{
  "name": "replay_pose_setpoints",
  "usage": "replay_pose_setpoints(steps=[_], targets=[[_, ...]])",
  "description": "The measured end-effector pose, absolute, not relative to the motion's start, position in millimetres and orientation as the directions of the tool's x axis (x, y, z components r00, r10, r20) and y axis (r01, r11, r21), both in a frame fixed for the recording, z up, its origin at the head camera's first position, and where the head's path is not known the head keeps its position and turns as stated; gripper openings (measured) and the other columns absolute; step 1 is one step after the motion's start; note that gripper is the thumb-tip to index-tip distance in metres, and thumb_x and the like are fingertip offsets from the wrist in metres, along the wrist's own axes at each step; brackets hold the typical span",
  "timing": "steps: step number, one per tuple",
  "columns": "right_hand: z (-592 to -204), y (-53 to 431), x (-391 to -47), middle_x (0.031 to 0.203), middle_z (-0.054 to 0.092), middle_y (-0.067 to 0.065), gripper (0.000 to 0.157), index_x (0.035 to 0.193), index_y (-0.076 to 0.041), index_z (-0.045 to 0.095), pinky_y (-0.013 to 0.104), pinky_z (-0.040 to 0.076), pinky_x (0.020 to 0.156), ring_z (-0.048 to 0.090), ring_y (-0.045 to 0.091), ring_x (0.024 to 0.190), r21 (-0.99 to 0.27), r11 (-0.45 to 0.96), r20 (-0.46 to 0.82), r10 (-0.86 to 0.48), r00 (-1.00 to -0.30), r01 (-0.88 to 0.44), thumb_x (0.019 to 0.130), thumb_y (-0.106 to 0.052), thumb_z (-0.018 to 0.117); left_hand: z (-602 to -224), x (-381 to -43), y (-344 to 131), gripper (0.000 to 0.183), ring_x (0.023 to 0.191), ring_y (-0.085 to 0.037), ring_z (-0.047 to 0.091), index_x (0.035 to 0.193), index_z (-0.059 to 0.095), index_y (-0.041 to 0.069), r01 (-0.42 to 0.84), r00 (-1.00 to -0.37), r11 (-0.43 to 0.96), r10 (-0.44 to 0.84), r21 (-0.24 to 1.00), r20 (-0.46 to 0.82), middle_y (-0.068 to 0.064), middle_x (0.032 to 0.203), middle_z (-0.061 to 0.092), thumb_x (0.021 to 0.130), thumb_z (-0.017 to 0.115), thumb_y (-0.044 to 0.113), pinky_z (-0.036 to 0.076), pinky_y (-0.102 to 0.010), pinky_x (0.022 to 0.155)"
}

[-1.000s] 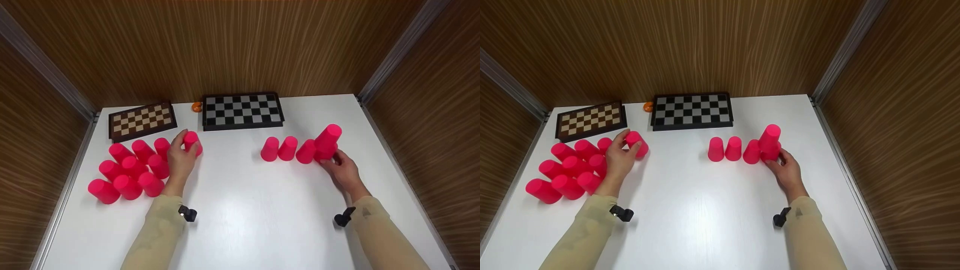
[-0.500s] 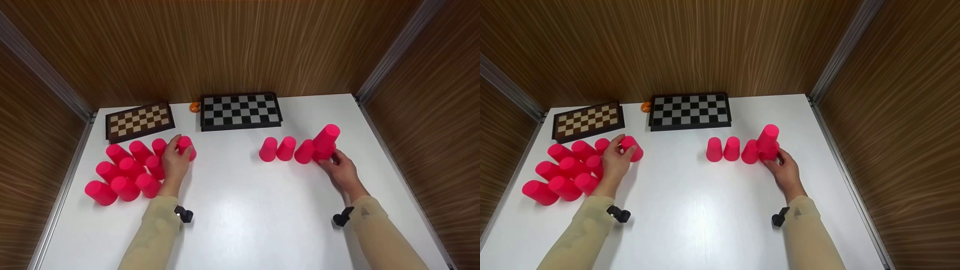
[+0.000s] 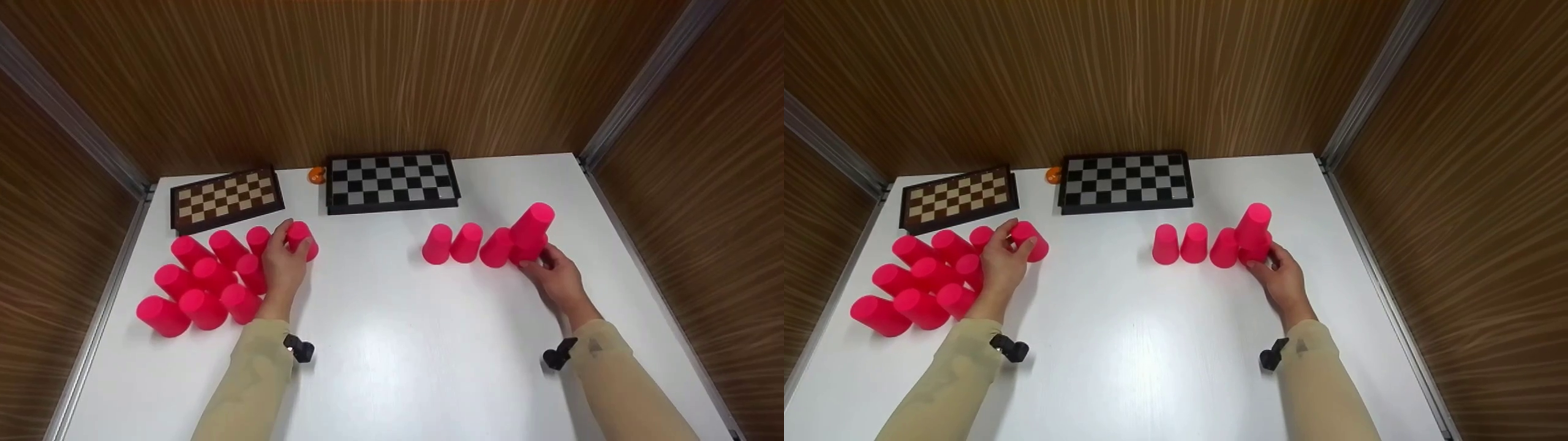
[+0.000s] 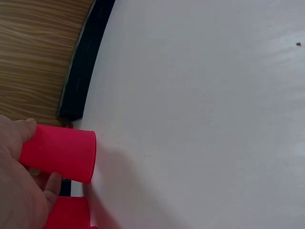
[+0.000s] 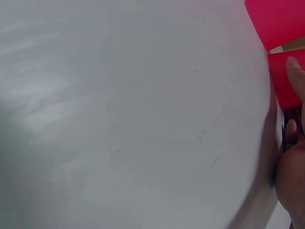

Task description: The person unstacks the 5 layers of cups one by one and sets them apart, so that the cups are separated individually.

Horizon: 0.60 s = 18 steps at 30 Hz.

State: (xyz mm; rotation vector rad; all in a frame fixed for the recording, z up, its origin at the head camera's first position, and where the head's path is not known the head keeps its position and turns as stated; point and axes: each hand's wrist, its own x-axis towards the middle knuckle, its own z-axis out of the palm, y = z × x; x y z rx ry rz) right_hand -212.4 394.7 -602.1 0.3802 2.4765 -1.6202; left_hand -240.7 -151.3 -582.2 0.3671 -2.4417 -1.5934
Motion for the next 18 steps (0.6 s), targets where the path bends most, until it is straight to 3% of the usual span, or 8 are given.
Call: replay_pose_setpoints(steps=[18], targets=[[-601.7,395.9,-211.4,0.172,0.03,0.008,0.087,0.169,-0.024,0.031,0.048,0.038,0.121,0.022,0.035,0.16,-0.875,0.386,-0.268,0.114,-0.957,0.291,0.098,-0.048,0.076,-576.6,-236.9,-155.4,0.068,0.147,-0.034,0.046,0.159,0.047,0.01,-0.078,-0.947,0.384,-0.316,0.92,0.052,-0.015,0.157,0.052,0.099,0.077,0.017,0.049,-0.046,0.112]])
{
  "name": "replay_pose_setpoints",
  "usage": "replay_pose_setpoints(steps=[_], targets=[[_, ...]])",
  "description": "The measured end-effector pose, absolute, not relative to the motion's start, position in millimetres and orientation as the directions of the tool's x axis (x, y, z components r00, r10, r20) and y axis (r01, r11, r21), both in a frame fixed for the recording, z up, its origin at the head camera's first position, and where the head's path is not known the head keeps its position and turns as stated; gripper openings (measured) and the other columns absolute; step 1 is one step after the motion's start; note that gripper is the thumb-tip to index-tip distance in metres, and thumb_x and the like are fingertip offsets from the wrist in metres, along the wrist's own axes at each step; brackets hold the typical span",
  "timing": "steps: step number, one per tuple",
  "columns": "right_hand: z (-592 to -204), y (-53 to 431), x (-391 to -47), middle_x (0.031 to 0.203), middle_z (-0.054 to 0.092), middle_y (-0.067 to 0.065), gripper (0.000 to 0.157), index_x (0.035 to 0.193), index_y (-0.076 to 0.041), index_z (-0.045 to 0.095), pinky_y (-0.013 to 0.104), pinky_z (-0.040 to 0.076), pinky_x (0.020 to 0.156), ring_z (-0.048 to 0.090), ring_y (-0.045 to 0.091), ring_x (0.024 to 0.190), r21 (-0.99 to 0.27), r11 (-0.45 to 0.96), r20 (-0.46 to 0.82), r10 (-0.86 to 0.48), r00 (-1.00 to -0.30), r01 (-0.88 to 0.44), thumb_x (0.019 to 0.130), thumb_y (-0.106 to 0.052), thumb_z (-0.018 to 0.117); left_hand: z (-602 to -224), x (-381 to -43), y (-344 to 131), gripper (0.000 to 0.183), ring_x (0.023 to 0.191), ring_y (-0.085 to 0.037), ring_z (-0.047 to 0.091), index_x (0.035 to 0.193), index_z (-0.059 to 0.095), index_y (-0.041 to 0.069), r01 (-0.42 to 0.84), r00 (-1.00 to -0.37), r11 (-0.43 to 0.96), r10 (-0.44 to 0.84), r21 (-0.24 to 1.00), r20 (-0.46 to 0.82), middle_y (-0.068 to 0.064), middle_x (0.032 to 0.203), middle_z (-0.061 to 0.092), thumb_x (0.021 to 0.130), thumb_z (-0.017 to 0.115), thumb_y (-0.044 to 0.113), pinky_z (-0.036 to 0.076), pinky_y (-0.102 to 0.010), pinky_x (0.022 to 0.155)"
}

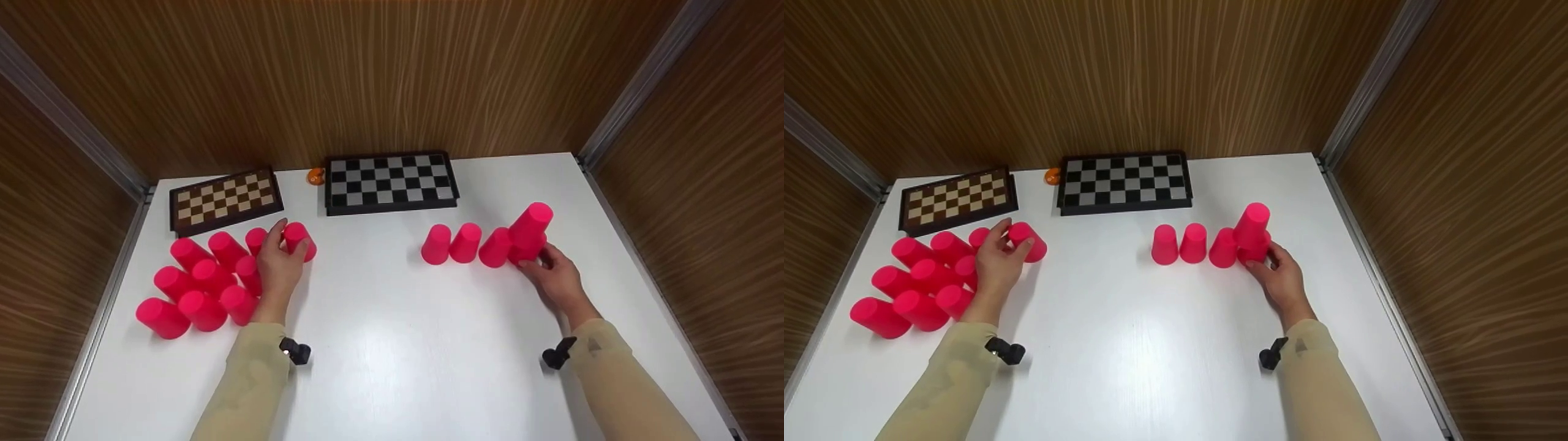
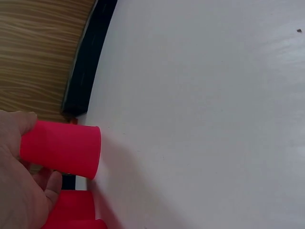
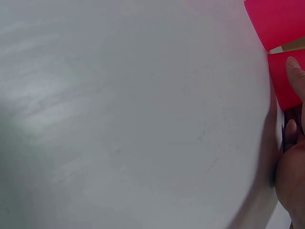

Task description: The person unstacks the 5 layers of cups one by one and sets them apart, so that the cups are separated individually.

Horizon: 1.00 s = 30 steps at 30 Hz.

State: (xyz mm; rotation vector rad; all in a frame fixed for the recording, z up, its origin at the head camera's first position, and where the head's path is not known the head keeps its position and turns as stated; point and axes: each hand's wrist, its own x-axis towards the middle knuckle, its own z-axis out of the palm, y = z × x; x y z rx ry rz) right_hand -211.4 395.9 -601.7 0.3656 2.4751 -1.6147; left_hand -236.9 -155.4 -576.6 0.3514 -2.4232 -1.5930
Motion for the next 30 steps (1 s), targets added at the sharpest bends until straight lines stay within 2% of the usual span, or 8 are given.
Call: replay_pose_setpoints(steps=[10,15,21,30], targets=[[-603.2,396.4,-211.1,0.17,0.033,0.009,0.086,0.169,-0.023,0.032,0.047,0.039,0.121,0.026,0.035,0.158,-0.877,0.39,-0.258,0.111,-0.96,0.281,0.099,-0.047,0.075,-547.6,-226.8,-142.9,0.07,0.147,-0.031,0.044,0.158,0.049,0.012,-0.003,-0.933,0.413,-0.329,0.911,0.146,-0.011,0.159,0.049,0.096,0.081,0.021,0.052,-0.048,0.109],[-601.5,394.7,-211.1,0.17,0.034,0.007,0.087,0.168,-0.025,0.033,0.047,0.039,0.121,0.027,0.034,0.158,-0.885,0.362,-0.271,0.117,-0.956,0.295,0.097,-0.05,0.076,-523.3,-223.8,-123.3,0.07,0.147,-0.028,0.045,0.155,0.052,0.011,0.119,-0.917,0.427,-0.299,0.896,0.264,-0.01,0.158,0.051,0.094,0.083,0.022,0.052,-0.048,0.109],[-600.6,394.7,-210.8,0.169,0.035,0.006,0.087,0.167,-0.026,0.034,0.048,0.04,0.121,0.028,0.034,0.156,-0.884,0.357,-0.278,0.119,-0.953,0.302,0.096,-0.051,0.077,-497.5,-230.0,-77.0,0.062,0.14,-0.025,0.053,0.152,0.056,0.01,0.294,-0.908,0.389,-0.17,0.873,0.382,-0.01,0.153,0.056,0.096,0.08,0.021,0.051,-0.043,0.11],[-604.6,396.6,-212.5,0.168,0.037,0.004,0.083,0.166,-0.027,0.037,0.046,0.039,0.121,0.03,0.032,0.156,-0.892,0.326,-0.284,0.131,-0.95,0.312,0.096,-0.046,0.079,-461.7,-251.2,26.6,0.062,0.139,-0.022,0.054,0.153,0.056,0.011,0.402,-0.916,0.301,0.13,0.865,0.38,-0.008,0.152,0.057,0.097,0.081,0.022,0.049,-0.03,0.11]])
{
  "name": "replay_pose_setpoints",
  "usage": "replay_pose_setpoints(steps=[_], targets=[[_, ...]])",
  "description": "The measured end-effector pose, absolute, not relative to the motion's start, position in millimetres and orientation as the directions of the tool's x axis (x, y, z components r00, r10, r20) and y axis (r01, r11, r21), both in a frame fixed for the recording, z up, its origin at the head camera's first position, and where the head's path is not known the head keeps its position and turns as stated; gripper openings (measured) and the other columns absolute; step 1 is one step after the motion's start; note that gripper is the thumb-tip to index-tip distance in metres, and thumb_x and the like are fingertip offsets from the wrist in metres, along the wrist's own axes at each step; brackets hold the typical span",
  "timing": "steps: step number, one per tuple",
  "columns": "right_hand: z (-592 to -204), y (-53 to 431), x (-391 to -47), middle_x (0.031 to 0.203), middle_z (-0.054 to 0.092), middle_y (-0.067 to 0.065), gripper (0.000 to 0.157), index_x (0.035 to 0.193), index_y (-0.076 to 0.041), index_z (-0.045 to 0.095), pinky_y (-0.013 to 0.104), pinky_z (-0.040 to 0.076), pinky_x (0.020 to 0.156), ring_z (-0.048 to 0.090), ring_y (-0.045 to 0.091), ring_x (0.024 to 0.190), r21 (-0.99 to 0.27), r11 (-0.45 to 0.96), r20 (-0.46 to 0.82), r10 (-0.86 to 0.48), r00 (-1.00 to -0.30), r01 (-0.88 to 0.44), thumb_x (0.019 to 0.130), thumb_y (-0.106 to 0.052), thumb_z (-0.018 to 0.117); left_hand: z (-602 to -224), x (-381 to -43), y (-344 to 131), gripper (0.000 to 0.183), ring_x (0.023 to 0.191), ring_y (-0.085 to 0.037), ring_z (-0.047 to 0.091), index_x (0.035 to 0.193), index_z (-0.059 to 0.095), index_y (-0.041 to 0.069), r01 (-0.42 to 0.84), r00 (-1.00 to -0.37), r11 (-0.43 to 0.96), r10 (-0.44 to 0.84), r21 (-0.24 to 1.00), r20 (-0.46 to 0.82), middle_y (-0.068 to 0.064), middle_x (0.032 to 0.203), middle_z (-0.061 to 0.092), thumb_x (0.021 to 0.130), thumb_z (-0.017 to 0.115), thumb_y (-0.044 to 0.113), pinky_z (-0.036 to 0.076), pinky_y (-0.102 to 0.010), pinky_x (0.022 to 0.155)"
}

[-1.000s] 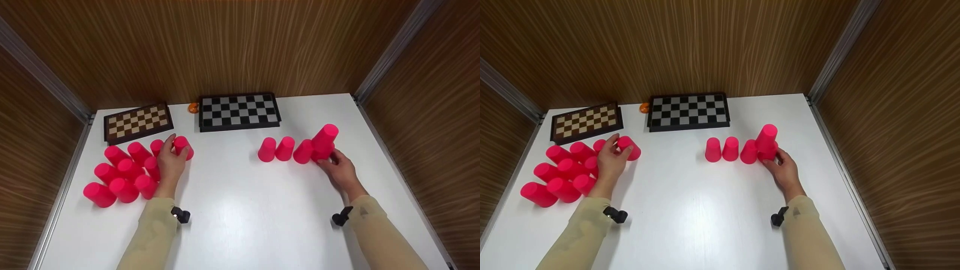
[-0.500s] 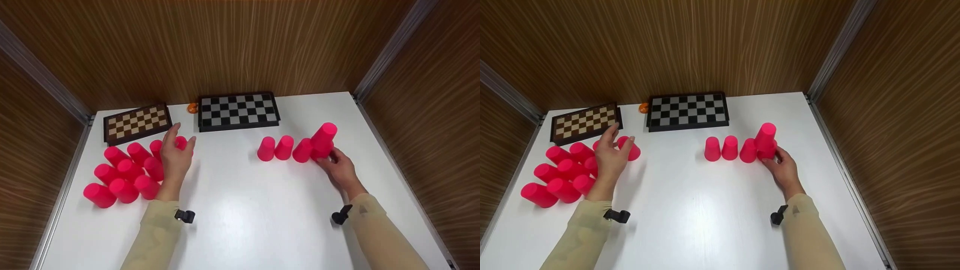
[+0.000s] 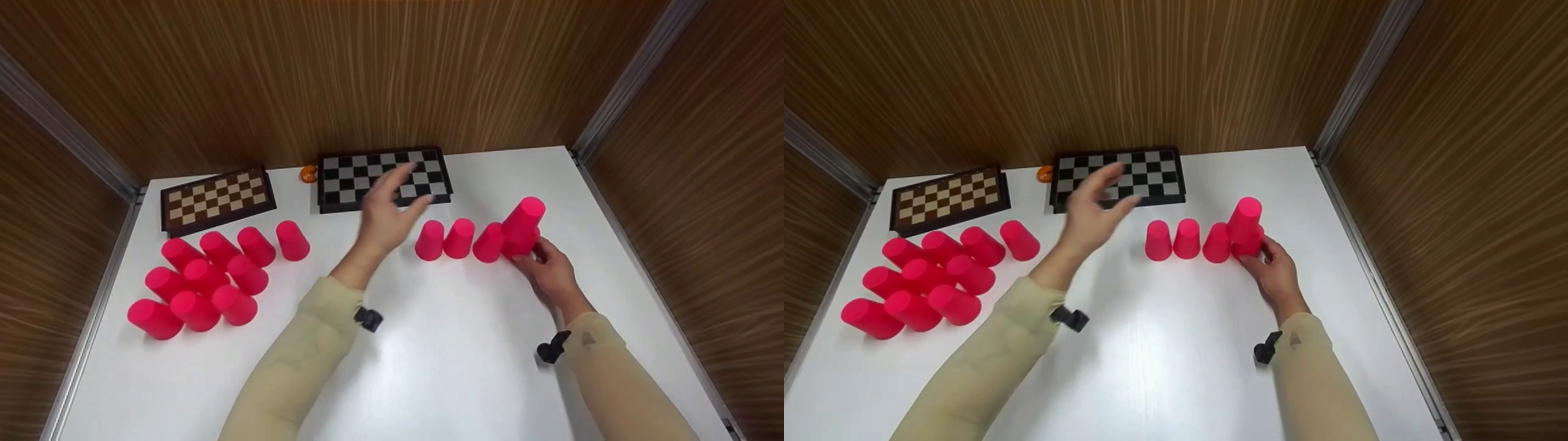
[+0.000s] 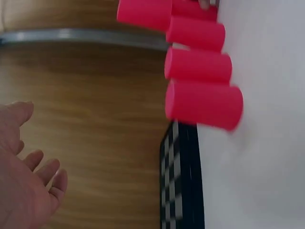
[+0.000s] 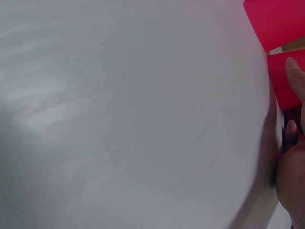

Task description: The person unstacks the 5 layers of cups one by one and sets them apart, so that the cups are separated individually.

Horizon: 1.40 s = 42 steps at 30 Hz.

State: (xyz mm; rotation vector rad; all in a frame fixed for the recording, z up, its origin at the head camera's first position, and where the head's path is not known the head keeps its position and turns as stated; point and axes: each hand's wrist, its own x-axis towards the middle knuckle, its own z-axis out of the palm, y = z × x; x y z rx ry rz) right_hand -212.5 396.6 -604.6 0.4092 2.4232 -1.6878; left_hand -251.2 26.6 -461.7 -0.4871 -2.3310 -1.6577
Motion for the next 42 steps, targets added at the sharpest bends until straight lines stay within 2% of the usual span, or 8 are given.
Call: replay_pose_setpoints(steps=[4,8,16,20,28,35,42], targets=[[-604.5,394.7,-213.6,0.168,0.038,0.005,0.083,0.165,-0.026,0.039,0.046,0.039,0.121,0.029,0.032,0.156,-0.888,0.352,-0.266,0.133,-0.955,0.297,0.096,-0.047,0.079,-450.9,-258.4,71.6,0.061,0.14,-0.018,0.053,0.154,0.056,0.015,0.385,-0.915,0.292,0.246,0.875,0.32,-0.004,0.153,0.056,0.098,0.08,0.022,0.047,-0.024,0.11],[-605.1,392.8,-214.8,0.168,0.038,0.005,0.084,0.165,-0.027,0.039,0.047,0.038,0.122,0.029,0.033,0.157,-0.883,0.368,-0.263,0.129,-0.956,0.292,0.095,-0.048,0.079,-448.0,-264.1,109.8,0.061,0.14,-0.014,0.053,0.153,0.057,0.014,0.407,-0.893,0.312,0.332,0.859,0.303,-0.003,0.153,0.057,0.098,0.08,0.023,0.043,-0.017,0.11],[-603.7,389.2,-218.1,0.169,0.037,0.006,0.085,0.167,-0.024,0.036,0.048,0.039,0.121,0.029,0.032,0.157,-0.871,0.411,-0.244,0.115,-0.963,0.269,0.097,-0.047,0.078,-459.4,-270.4,160.2,0.062,0.142,-0.005,0.048,0.156,0.055,0.021,0.354,-0.892,0.379,0.41,0.855,0.187,0.004,0.154,0.055,0.099,0.078,0.029,0.041,-0.014,0.11],[-602.5,387.8,-219.9,0.168,0.037,0.006,0.084,0.167,-0.025,0.037,0.047,0.041,0.119,0.03,0.032,0.156,-0.884,0.389,-0.238,0.099,-0.966,0.258,0.097,-0.047,0.078,-465.9,-271.4,173.8,0.063,0.143,-0.004,0.048,0.156,0.054,0.024,0.331,-0.895,0.406,0.422,0.852,0.146,0.006,0.155,0.054,0.099,0.078,0.031,0.042,-0.015,0.11],[-602.0,390.0,-217.9,0.165,0.043,0.005,0.081,0.164,-0.027,0.043,0.049,0.041,0.12,0.034,0.031,0.154,-0.868,0.436,-0.202,0.13,-0.971,0.239,0.095,-0.048,0.08,-473.0,-271.4,195.4,0.066,0.142,-0.005,0.048,0.159,0.05,0.027,0.356,-0.868,0.463,0.485,0.812,0.105,0.006,0.159,0.049,0.099,0.077,0.03,0.045,-0.013,0.104],[-604.1,391.7,-218.1,0.164,0.045,0.006,0.081,0.163,-0.024,0.044,0.048,0.04,0.121,0.038,0.029,0.153,-0.852,0.481,-0.16,0.139,-0.977,0.208,0.095,-0.048,0.079,-480.1,-272.5,200.3,0.055,0.137,-0.005,0.052,0.155,0.056,0.024,0.388,-0.865,0.521,0.491,0.76,0.105,0.005,0.156,0.053,0.103,0.072,0.025,0.041,-0.012,0.107],[-607.9,395.1,-215.7,0.166,0.043,0.007,0.083,0.164,-0.024,0.044,0.05,0.036,0.123,0.034,0.03,0.155,-0.853,0.469,-0.18,0.147,-0.973,0.229,0.094,-0.051,0.08,-484.5,-268.5,199.2,0.056,0.131,-0.004,0.055,0.156,0.054,0.026,0.362,-0.866,0.505,0.494,0.783,0.082,0.007,0.151,0.057,0.102,0.073,0.025,0.043,-0.012,0.104]])
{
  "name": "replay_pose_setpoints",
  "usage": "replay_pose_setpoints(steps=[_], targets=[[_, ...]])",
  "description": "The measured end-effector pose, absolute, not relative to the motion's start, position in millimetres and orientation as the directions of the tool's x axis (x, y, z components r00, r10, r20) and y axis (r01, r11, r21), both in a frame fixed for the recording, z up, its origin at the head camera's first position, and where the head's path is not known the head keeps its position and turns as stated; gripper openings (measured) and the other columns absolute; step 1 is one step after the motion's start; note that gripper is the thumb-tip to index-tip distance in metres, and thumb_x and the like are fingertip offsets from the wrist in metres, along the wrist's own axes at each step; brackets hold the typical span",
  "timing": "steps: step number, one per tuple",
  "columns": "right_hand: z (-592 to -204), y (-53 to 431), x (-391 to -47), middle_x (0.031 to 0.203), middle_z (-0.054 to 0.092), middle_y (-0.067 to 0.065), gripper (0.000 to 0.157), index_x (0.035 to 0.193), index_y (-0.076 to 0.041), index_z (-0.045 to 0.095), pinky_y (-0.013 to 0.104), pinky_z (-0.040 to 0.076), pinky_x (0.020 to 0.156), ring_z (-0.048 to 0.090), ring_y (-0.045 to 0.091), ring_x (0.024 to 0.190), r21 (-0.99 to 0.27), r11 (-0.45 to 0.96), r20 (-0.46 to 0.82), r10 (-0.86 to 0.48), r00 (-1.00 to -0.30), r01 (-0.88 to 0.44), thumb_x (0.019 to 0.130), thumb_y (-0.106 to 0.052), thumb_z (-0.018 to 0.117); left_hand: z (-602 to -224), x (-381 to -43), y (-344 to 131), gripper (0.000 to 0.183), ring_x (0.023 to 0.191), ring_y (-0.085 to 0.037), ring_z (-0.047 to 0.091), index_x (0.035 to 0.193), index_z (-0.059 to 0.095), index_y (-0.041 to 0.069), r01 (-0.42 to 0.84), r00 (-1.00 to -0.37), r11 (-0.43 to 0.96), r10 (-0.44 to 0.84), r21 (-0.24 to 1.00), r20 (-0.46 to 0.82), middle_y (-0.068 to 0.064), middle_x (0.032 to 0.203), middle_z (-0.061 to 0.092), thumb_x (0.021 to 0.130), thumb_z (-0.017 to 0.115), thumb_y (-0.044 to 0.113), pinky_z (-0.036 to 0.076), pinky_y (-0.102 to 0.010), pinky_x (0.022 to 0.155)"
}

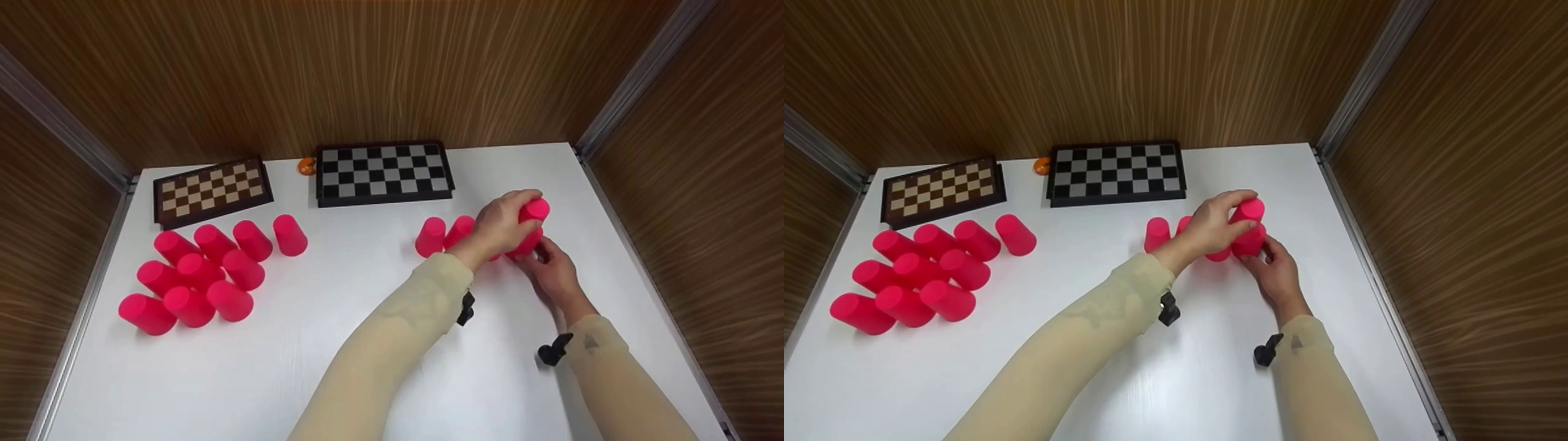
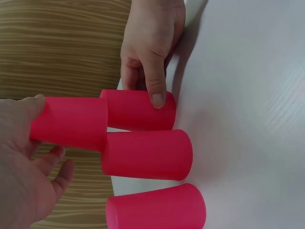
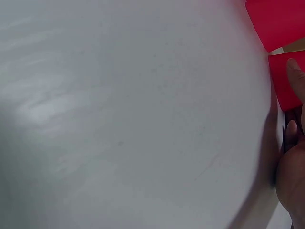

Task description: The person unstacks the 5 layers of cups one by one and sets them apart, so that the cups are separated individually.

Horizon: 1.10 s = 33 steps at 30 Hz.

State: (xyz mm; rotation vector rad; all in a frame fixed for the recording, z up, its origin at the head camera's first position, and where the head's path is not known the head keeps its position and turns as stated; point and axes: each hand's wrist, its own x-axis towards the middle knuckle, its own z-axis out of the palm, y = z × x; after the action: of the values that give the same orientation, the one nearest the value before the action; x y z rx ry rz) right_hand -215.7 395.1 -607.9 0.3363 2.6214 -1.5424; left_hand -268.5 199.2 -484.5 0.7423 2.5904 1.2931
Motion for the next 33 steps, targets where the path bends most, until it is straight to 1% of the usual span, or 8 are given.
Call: replay_pose_setpoints(steps=[4,8,12,16,18,23,28,33], targets=[[-606.9,395.0,-214.5,0.167,0.041,0.009,0.084,0.165,-0.023,0.041,0.05,0.036,0.123,0.032,0.032,0.157,-0.849,0.474,-0.19,0.135,-0.972,0.232,0.095,-0.051,0.079,-483.5,-265.0,191.0,0.057,0.133,-0.005,0.055,0.156,0.054,0.024,0.38,-0.864,0.475,0.488,0.794,0.121,0.006,0.152,0.057,0.102,0.073,0.024,0.042,-0.012,0.105],[-605.3,394.8,-213.9,0.166,0.041,0.009,0.086,0.166,-0.024,0.039,0.047,0.04,0.12,0.033,0.032,0.156,-0.86,0.448,-0.209,0.127,-0.97,0.244,0.095,-0.052,0.078,-478.0,-262.4,175.4,0.059,0.134,-0.007,0.055,0.156,0.054,0.022,0.38,-0.875,0.431,0.454,0.819,0.167,0.004,0.152,0.057,0.101,0.075,0.024,0.044,-0.013,0.105],[-604.4,395.1,-213.6,0.166,0.04,0.008,0.089,0.168,-0.024,0.034,0.044,0.044,0.117,0.034,0.033,0.155,-0.87,0.409,-0.244,0.127,-0.961,0.275,0.095,-0.05,0.078,-470.9,-259.6,152.4,0.061,0.134,-0.008,0.055,0.157,0.053,0.023,0.348,-0.897,0.395,0.404,0.85,0.179,0.004,0.152,0.056,0.1,0.076,0.024,0.048,-0.017,0.104],[-604.1,395.2,-213.4,0.167,0.038,0.008,0.089,0.168,-0.024,0.032,0.043,0.044,0.116,0.032,0.034,0.156,-0.873,0.39,-0.263,0.131,-0.956,0.294,0.096,-0.049,0.077,-467.1,-257.7,123.7,0.061,0.135,-0.01,0.056,0.156,0.053,0.021,0.344,-0.911,0.372,0.355,0.862,0.21,0.002,0.15,0.057,0.1,0.076,0.022,0.049,-0.019,0.104],[-604.6,395.2,-212.6,0.168,0.037,0.008,0.088,0.168,-0.024,0.031,0.043,0.044,0.117,0.031,0.034,0.156,-0.875,0.385,-0.265,0.13,-0.955,0.295,0.097,-0.048,0.077,-466.7,-256.0,107.8,0.059,0.133,-0.013,0.058,0.155,0.054,0.018,0.35,-0.915,0.356,0.327,0.866,0.236,-0.001,0.148,0.059,0.1,0.076,0.019,0.052,-0.023,0.104],[-604.5,396.6,-212.2,0.169,0.034,0.01,0.089,0.169,-0.021,0.03,0.047,0.041,0.118,0.027,0.037,0.158,-0.87,0.409,-0.25,0.116,-0.961,0.275,0.097,-0.048,0.076,-468.1,-250.5,67.2,0.056,0.126,-0.017,0.061,0.153,0.056,0.014,0.372,-0.921,0.333,0.251,0.867,0.299,-0.005,0.142,0.062,0.1,0.076,0.016,0.057,-0.03,0.1],[-603.0,395.8,-213.1,0.169,0.034,0.009,0.09,0.169,-0.022,0.028,0.046,0.043,0.117,0.028,0.037,0.157,-0.87,0.403,-0.26,0.114,-0.959,0.284,0.097,-0.05,0.075,-475.6,-242.8,25.7,0.056,0.127,-0.017,0.062,0.152,0.056,0.012,0.369,-0.929,0.343,0.174,0.864,0.328,-0.006,0.143,0.062,0.1,0.076,0.015,0.054,-0.03,0.104],[-603.2,394.6,-211.7,0.17,0.033,0.009,0.09,0.169,-0.023,0.028,0.045,0.044,0.116,0.028,0.037,0.157,-0.875,0.392,-0.263,0.106,-0.959,0.283,0.097,-0.049,0.076,-485.1,-230.7,-15.1,0.057,0.127,-0.02,0.06,0.152,0.057,0.012,0.318,-0.947,0.356,0.071,0.879,0.314,-0.007,0.142,0.062,0.099,0.078,0.017,0.055,-0.037,0.105]])
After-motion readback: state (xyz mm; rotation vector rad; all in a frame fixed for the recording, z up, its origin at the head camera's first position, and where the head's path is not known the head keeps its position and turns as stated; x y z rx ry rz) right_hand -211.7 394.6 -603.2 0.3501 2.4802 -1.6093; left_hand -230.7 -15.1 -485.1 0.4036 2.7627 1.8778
